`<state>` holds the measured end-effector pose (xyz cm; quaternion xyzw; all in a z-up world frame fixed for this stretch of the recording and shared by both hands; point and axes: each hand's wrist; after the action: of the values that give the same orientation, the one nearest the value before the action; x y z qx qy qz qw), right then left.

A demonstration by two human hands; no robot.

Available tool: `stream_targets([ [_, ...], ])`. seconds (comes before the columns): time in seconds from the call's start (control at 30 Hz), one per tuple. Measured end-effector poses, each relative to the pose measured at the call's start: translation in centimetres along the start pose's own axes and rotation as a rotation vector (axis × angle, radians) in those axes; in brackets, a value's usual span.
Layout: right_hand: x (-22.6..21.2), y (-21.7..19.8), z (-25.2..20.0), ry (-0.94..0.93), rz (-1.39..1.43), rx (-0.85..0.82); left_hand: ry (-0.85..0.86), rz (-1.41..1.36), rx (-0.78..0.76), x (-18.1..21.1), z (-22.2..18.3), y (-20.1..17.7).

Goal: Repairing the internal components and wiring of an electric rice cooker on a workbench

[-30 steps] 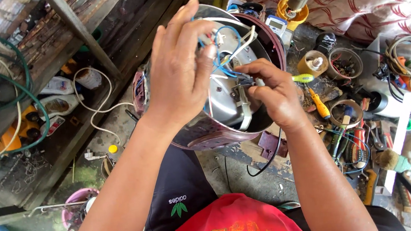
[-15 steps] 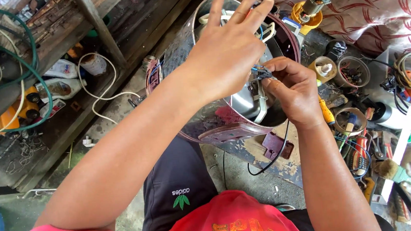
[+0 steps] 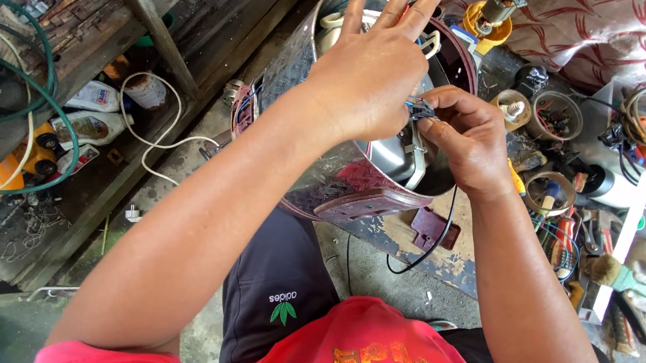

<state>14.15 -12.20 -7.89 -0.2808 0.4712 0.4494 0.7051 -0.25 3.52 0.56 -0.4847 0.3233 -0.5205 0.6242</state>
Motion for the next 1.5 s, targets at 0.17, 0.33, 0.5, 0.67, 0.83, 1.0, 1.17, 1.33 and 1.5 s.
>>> stream_targets([
  [0.17, 0.4, -0.9, 0.1, 0.007, -0.043, 0.011, 0.076, -0.155, 0.105, -1.4, 0.4, -0.9],
  [0.33, 0.3, -1.2, 0.1, 0.011, -0.065, 0.036, 0.164, -0.225, 0.399, -3.2, 0.3, -0.8],
  [0.5, 0.2, -1.5, 0.3, -0.013, -0.049, 0.039, 0.200, -0.326, 0.624, -3.7, -0.3, -1.3],
  [0.67, 0.0, -1.1, 0.3, -0.010, -0.052, 0.037, 0.186, -0.392, 0.628, -4.2, -1.4, -1.7],
  [0.83, 0.1, -0.9, 0.3, -0.004, -0.047, 0.049, 0.069, -0.363, 0.505, -4.6, -1.6, -0.6],
  [1.0, -0.1, -0.8, 0.3, -0.010, -0.056, 0.045, 0.151, -0.327, 0.405, -3.9, -1.5, -0.8],
  [1.17, 0.2, -1.1, 0.1, -0.012, -0.058, 0.056, 0.063, -0.267, 0.309, -3.1, -1.4, -0.9],
  [1.33, 0.7, -1.4, 0.0, -0.015, -0.023, 0.073, -0.023, -0.234, 0.322, -3.4, -1.7, -1.3],
  [1.5, 0.6, -1.2, 0.0, 0.020, -0.037, 0.081, -0.035, -0.148, 0.425, -3.8, -2.1, -1.2],
])
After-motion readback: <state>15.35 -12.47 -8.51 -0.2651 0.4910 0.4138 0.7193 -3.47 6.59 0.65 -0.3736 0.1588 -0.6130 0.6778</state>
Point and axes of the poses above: each hand's wrist, its own z-axis towards the middle knuckle, its own y-axis out of the palm, x = y × z, and after that the axes turned 6 degrees about -y, right-handed
